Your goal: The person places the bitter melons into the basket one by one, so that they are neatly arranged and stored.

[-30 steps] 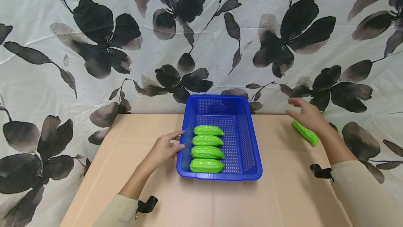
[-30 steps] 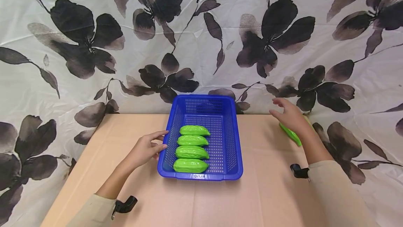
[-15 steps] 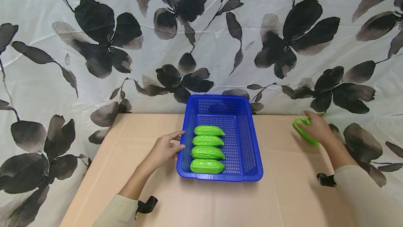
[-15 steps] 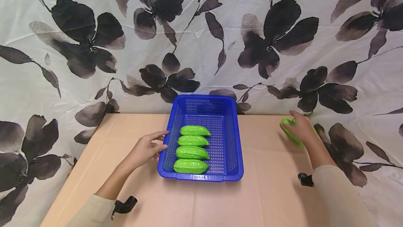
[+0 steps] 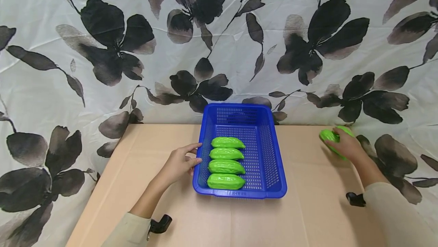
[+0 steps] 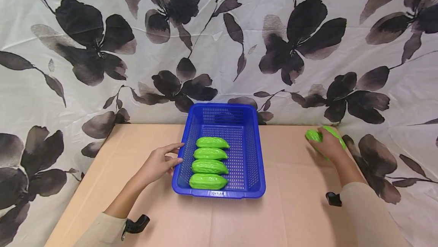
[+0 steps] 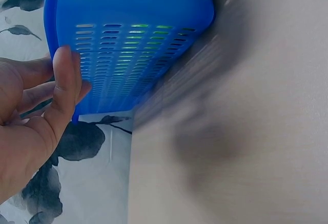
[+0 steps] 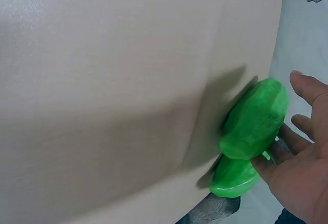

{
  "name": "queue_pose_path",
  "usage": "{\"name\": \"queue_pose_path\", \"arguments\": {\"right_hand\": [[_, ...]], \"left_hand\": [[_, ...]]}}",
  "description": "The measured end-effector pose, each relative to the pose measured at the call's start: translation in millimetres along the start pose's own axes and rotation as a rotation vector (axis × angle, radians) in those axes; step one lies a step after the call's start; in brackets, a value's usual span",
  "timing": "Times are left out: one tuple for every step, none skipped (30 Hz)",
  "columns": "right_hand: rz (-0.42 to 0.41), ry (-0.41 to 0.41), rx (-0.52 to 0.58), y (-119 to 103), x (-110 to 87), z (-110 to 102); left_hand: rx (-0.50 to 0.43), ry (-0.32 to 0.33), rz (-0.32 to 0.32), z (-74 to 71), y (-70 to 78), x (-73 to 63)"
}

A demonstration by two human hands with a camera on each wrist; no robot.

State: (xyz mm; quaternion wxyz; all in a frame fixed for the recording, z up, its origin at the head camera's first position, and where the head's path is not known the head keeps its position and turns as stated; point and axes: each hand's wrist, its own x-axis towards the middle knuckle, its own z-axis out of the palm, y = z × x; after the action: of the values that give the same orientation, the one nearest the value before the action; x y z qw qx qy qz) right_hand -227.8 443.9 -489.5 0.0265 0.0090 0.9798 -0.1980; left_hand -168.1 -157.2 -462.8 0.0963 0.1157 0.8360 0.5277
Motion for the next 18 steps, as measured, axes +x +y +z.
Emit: {"name": "queue_pose_path", "arguments": {"right_hand": [[-0.002, -0.002, 0.0, 0.5, 0.0, 0.7], [-0.005, 0.0, 0.0, 0.4, -0.3, 1.4], [-0.005, 0.003, 0.002, 0.9, -0.2, 2.2], [-0.008, 0.009, 0.001, 0.8, -0.4, 2.8], [-0.015, 0.014, 0.006, 1.1, 0.0, 3.4], [-0.025, 0.021, 0.008, 1.1, 0.3, 4.0], [-0.032, 0.022, 0.009, 2.0, 0.8, 4.4], [-0.039, 0.025, 0.011, 2.5, 0.9, 5.0], [-0.045, 0.027, 0.013, 3.2, 1.2, 5.7], [-0.048, 0.03, 0.011, 3.2, 1.2, 6.5], [-0.057, 0.035, 0.009, 3.8, 1.6, 7.7], [-0.067, 0.039, 0.007, 4.4, 1.7, 9.1], [-0.069, 0.039, 0.01, 4.6, 1.7, 10.5], [-0.071, 0.042, 0.018, 4.5, 1.6, 11.9], [-0.069, 0.041, 0.026, 4.5, 1.4, 13.4], [-0.06, 0.028, 0.044, 4.4, 1.1, 14.7], [-0.051, 0.014, 0.06, 4.3, 0.4, 15.8], [-0.027, -0.008, 0.081, 4.3, -0.5, 17.1]], "left_hand": [[0.0, 0.002, -0.001, 0.0, 0.0, -0.3], [0.002, 0.002, -0.001, 0.1, 0.1, -0.7], [0.002, 0.001, -0.001, 0.1, 0.2, -1.0], [0.004, 0.001, 0.0, 0.1, 0.2, -1.3], [0.005, 0.001, 0.0, 0.0, 0.3, -1.6], [0.006, 0.002, 0.0, -0.1, 0.2, -1.9], [0.006, 0.003, -0.002, 0.1, 0.4, -2.0], [0.008, 0.003, -0.003, 0.2, 0.6, -2.1], [0.008, 0.003, -0.004, 0.3, 0.8, -2.2], [0.008, 0.004, -0.005, 0.4, 1.0, -2.2], [0.009, 0.005, -0.005, 0.4, 1.1, -2.2], [0.008, 0.006, -0.005, 0.5, 1.5, -2.3], [0.009, 0.006, -0.003, 0.5, 1.7, -2.3], [0.009, 0.008, -0.002, 0.5, 2.0, -2.3], [0.008, 0.008, -0.002, 0.6, 2.3, -2.3], [0.007, 0.01, -0.002, 0.7, 2.4, -2.4], [0.006, 0.009, -0.004, 0.8, 2.6, -2.5], [0.005, 0.008, -0.005, 0.9, 2.6, -2.5]]}}
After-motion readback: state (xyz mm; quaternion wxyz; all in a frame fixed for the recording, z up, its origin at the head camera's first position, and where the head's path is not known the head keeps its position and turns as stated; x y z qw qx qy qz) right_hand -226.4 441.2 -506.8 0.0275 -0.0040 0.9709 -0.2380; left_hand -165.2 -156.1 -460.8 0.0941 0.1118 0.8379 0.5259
